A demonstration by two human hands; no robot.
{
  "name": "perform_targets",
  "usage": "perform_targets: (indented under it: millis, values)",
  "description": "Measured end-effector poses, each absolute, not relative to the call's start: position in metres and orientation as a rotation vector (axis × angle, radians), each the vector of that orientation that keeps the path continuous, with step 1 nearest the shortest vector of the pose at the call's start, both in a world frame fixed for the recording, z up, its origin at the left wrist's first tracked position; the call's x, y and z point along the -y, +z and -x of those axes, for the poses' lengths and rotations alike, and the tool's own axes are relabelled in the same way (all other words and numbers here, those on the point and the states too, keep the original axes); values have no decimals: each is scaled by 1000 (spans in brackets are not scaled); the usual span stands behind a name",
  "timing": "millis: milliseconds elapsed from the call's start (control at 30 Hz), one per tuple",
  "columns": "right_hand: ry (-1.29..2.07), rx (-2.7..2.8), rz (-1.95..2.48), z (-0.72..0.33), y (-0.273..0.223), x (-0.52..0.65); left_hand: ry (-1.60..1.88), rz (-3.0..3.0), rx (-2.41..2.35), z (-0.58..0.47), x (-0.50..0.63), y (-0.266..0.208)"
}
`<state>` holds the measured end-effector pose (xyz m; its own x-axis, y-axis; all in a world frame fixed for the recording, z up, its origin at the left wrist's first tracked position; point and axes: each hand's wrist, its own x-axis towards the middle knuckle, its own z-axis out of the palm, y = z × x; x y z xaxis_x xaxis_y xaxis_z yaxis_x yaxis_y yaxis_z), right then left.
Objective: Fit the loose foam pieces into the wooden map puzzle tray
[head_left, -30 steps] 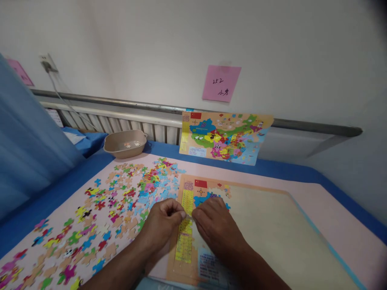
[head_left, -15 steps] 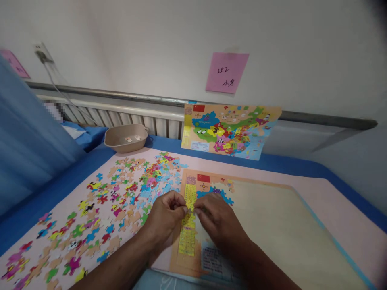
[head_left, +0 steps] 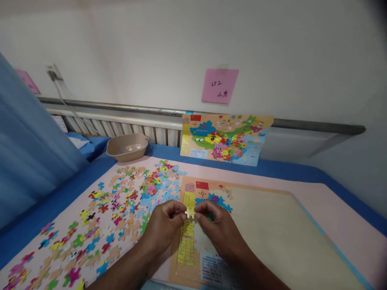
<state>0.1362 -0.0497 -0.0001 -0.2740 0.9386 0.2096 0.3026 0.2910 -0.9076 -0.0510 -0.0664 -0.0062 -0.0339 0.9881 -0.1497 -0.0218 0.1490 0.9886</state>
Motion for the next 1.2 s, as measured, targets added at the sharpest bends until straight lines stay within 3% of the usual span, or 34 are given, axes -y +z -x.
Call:
perform_targets:
  millis: [467,733,1200]
  values:
    - [1188,1747,1183,-142,-5,58,642,-2196,-1542,62,71,15]
    - [324,2181,1304,-177,-4,28,359,-2359,-1634,78,41,24]
    - [105,2448,1159,-175,-23,25,321,-2368,-1632,79,7,19]
